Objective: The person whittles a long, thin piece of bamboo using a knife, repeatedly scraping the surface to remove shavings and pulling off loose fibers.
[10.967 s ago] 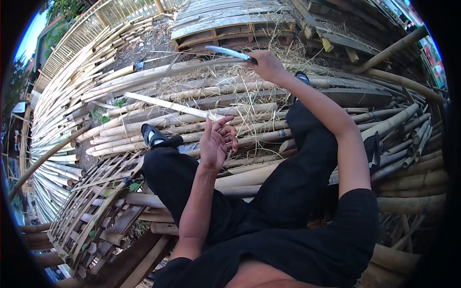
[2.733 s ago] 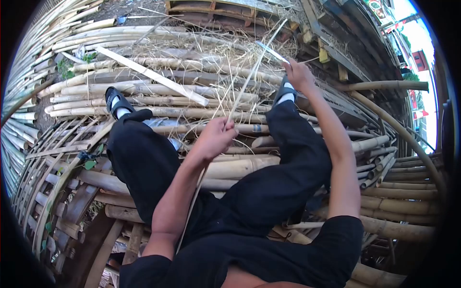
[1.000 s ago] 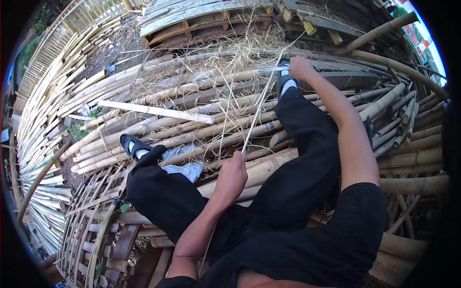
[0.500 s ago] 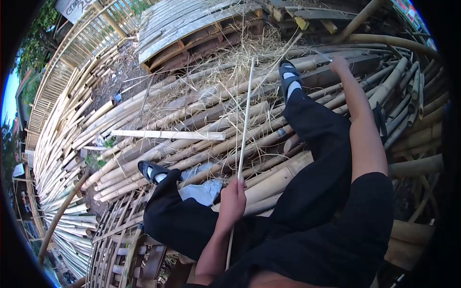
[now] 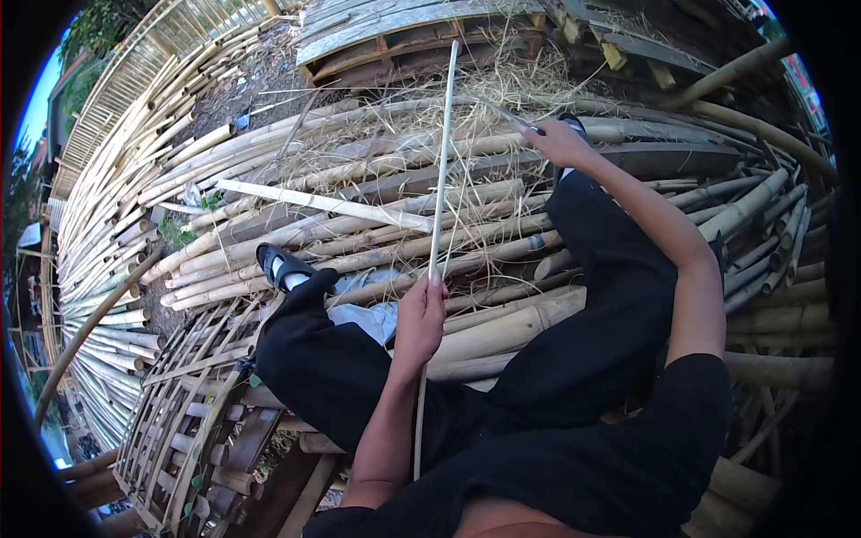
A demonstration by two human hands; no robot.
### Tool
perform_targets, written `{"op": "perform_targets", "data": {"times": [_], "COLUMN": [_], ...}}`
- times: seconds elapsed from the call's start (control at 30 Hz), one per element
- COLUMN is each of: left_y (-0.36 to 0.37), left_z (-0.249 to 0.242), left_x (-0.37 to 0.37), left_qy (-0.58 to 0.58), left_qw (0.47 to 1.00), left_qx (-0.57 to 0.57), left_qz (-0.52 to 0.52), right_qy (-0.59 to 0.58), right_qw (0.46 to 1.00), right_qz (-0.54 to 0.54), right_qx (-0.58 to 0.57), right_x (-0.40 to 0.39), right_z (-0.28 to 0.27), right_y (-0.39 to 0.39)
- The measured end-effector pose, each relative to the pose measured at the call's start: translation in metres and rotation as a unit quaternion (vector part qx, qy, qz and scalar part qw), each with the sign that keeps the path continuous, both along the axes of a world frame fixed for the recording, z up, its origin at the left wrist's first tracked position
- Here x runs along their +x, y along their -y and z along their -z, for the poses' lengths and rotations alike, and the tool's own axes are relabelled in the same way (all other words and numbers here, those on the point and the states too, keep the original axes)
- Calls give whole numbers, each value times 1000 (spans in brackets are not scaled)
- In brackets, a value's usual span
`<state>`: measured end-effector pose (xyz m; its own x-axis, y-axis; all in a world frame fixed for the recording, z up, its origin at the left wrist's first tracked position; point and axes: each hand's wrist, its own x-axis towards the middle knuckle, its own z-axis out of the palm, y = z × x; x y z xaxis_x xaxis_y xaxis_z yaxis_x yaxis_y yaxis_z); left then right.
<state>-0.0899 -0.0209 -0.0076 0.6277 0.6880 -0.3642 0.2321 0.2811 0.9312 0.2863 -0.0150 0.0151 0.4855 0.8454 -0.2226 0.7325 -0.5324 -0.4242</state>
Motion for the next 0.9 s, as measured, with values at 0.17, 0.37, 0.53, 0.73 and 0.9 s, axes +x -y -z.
{"op": "perform_targets", "data": {"times": [0.17,0.37,0.53,0.73,0.9], "left_y": [3,0,4,19,22], "left_z": [-5,-14,-29,-23,-21], "left_x": [3,6,9,6,5], "left_qy": [-73,-102,-123,-146,-126], "left_qw": [987,976,966,954,955], "left_qx": [140,194,227,256,260], "left_qz": [-4,-3,6,46,71], "right_qy": [-43,3,34,87,45], "right_qw": [986,965,968,970,984], "right_qz": [-51,-249,-247,-201,-137], "right_qx": [154,78,39,105,101], "right_x": [-42,-71,-75,-25,4], "right_z": [-26,-28,-20,26,34], "right_y": [-3,-6,-2,-15,-7]}}
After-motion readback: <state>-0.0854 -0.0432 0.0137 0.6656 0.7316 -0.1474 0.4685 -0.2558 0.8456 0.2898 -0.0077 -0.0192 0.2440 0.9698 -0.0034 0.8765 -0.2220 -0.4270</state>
